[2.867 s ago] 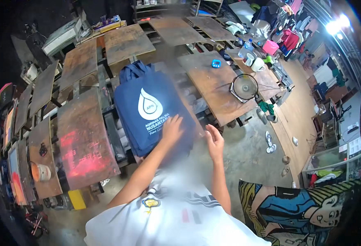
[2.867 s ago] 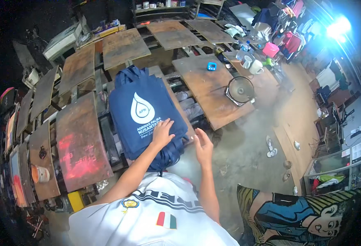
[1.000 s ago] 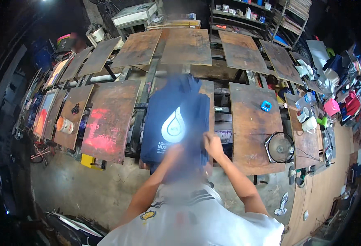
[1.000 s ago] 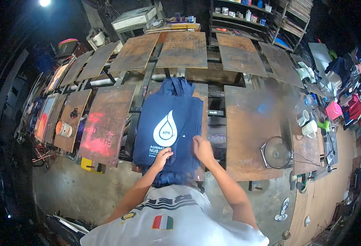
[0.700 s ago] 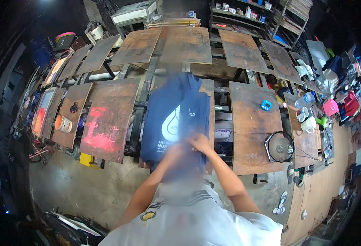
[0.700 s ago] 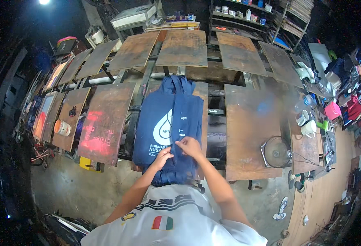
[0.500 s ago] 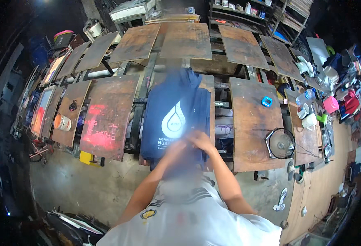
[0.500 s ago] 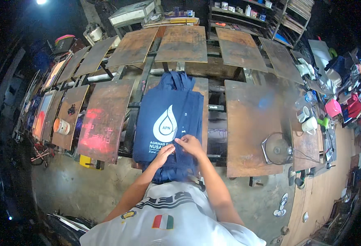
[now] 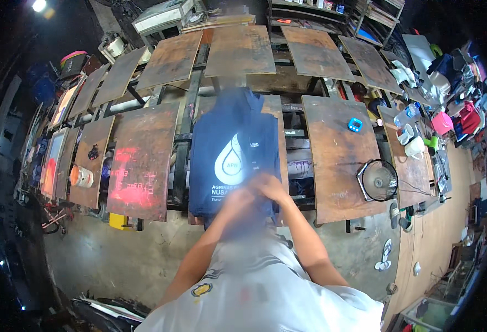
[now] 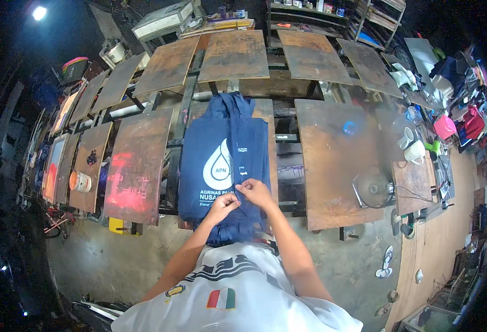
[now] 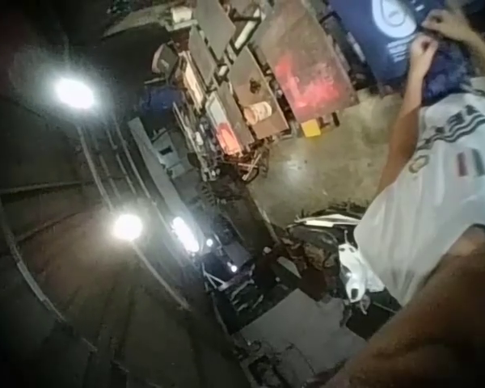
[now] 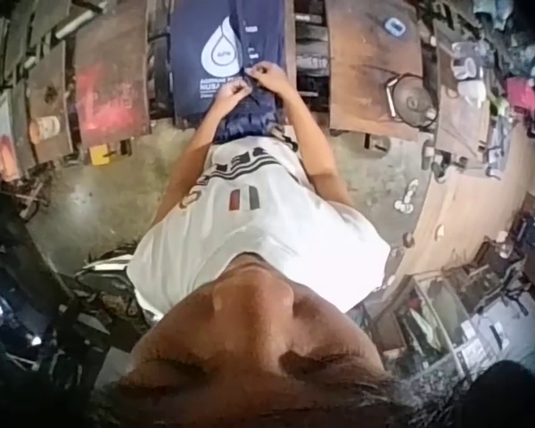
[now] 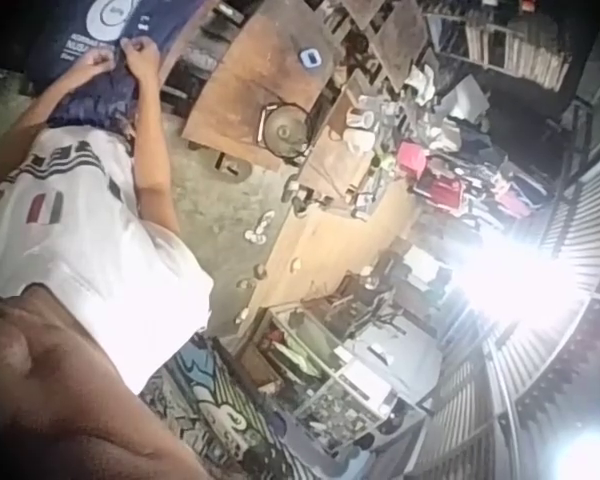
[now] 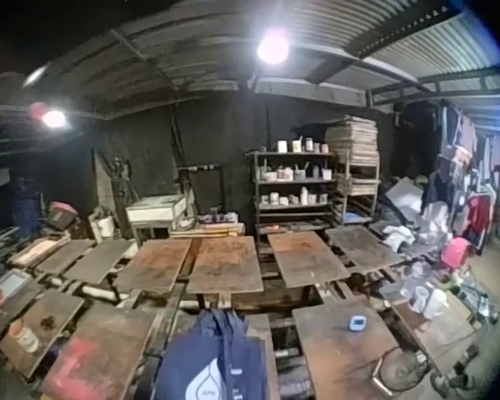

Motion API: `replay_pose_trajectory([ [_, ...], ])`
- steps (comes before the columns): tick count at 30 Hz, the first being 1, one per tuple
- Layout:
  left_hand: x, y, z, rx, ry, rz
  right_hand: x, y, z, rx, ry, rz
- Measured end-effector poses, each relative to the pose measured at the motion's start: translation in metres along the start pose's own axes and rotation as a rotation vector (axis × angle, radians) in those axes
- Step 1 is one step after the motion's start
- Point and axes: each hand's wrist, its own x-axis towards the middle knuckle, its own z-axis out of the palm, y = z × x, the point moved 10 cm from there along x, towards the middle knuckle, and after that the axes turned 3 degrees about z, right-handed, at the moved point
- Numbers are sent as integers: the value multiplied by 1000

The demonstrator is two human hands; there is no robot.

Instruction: Screen printing a white logo onto blue tote bags at a printing station.

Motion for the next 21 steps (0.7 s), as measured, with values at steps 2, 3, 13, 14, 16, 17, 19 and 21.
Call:
replay_pose_trajectory([
  [2,-1,8,1,33,-3,-26,-1,1,0,-40,6,4],
  [3,-1,14,0,87,-2,-3,1,-1,-2,-77,40,-44],
  [13,-1,-5,-6,-33,32,-15,10,17,5,62,16,29],
  [14,0,-6,-5,-33,30,-14,9,18,5,62,18,30],
  [16,1,-4,-5,-26,43,28,7,21,-1,24,85,45],
  [17,1,-4,-4,-26,42,27,6,22,0,25,85,46],
  [19,2,-7,-4,-37,34,-4,2,11,-8,-14,178,-88],
  [21,2,-7,-3,-11,42,14,-2,4,-10,-47,203,-129],
])
